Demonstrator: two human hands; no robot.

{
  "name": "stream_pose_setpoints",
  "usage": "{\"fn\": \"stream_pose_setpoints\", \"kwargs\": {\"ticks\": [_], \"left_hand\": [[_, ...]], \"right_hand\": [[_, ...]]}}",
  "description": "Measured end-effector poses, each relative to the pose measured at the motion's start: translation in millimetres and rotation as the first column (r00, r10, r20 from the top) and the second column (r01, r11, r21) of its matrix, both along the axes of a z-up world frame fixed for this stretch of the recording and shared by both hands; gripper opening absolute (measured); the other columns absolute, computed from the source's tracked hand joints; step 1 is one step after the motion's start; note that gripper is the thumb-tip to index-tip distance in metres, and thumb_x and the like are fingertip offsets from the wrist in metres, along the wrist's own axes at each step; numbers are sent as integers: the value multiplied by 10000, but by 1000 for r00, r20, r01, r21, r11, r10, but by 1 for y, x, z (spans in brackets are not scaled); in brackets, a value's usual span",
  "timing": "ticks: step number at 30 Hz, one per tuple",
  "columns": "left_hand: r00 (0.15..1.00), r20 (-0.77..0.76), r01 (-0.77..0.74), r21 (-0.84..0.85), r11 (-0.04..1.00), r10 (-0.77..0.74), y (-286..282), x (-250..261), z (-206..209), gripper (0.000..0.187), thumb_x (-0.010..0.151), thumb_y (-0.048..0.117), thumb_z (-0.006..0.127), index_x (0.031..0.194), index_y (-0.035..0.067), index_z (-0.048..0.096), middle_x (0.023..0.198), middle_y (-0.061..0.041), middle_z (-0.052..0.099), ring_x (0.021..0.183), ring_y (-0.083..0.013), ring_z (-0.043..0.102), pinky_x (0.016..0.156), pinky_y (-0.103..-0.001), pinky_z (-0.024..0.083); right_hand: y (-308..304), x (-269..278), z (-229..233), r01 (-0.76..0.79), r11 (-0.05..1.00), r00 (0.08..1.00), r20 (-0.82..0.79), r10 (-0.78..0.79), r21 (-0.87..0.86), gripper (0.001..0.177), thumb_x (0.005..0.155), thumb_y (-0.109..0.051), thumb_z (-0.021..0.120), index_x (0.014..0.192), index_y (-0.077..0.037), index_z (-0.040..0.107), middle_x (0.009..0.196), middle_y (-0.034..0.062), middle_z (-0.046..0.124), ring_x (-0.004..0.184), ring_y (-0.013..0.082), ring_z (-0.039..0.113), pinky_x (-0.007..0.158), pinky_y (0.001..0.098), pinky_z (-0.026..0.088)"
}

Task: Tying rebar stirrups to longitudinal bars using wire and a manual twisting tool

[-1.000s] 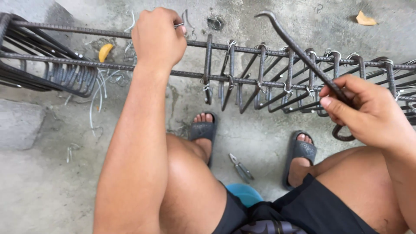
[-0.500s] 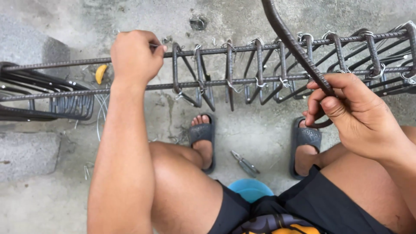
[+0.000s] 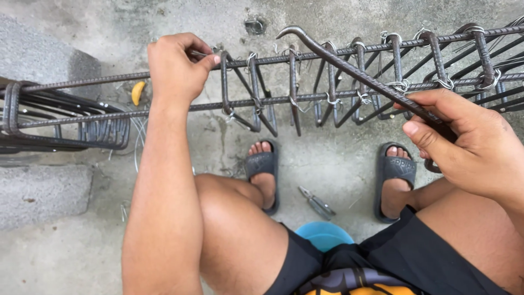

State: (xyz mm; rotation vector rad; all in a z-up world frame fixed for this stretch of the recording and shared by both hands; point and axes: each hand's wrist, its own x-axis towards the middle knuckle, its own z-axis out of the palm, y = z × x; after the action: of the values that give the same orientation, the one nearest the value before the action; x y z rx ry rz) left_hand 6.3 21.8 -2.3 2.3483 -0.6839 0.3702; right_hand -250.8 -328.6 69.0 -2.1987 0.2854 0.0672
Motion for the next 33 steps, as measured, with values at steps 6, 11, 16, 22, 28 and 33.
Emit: {"fn": "stream_pose_setpoints", "kwargs": {"ticks": [6,11,16,22,28,33], "left_hand": [[994,37,-98,-1,995,98,-3,3,-7,129,718,-3,878,803,69,812,643,-10,725,520,-92,606,500,-236,495],[979,193,-86,137,987,59,-9,7,-8,180,665,-39,824,783,95,795,743,-12,727,577,-151,611,557,-301,502],[997,32,71,-9,997,-70,-15,4,-1,97,723,-29,788,804,25,793,671,-45,738,545,-114,654,537,-238,530],[998,-14,64,-88,994,-65,-16,2,2,92,744,-26,831,829,3,814,665,-48,739,544,-86,620,504,-212,512],[987,-108,104,-146,984,-120,-15,0,4,197,743,-46,874,929,-4,824,762,-54,774,625,-95,645,607,-223,553],[992,-41,114,-188,976,-123,-15,2,-1,175,764,-41,891,921,1,827,871,-84,785,700,-138,683,651,-251,572]], "right_hand": [[2,3,-1,-71,985,997,-48,64,-160,383,916,-4,692,1298,-8,664,815,86,716,659,159,666,570,289,511],[2,6,0,-109,971,992,-78,95,-211,383,896,-32,706,1277,-52,680,797,66,731,632,160,673,553,299,508],[1,5,-3,-110,970,993,-58,99,-217,366,926,-26,677,1293,-39,673,770,74,710,584,168,624,511,303,477],[0,7,-4,-85,976,988,-142,56,-203,382,916,-13,670,1299,-21,670,820,103,777,648,189,770,500,318,551],[2,11,-6,-160,975,957,-264,115,-153,201,945,-76,639,1138,-94,695,708,30,777,558,144,798,509,308,597],[10,8,-11,-193,969,970,-182,163,-158,282,940,-72,639,1220,-101,651,717,28,763,554,149,773,473,327,572]]}}
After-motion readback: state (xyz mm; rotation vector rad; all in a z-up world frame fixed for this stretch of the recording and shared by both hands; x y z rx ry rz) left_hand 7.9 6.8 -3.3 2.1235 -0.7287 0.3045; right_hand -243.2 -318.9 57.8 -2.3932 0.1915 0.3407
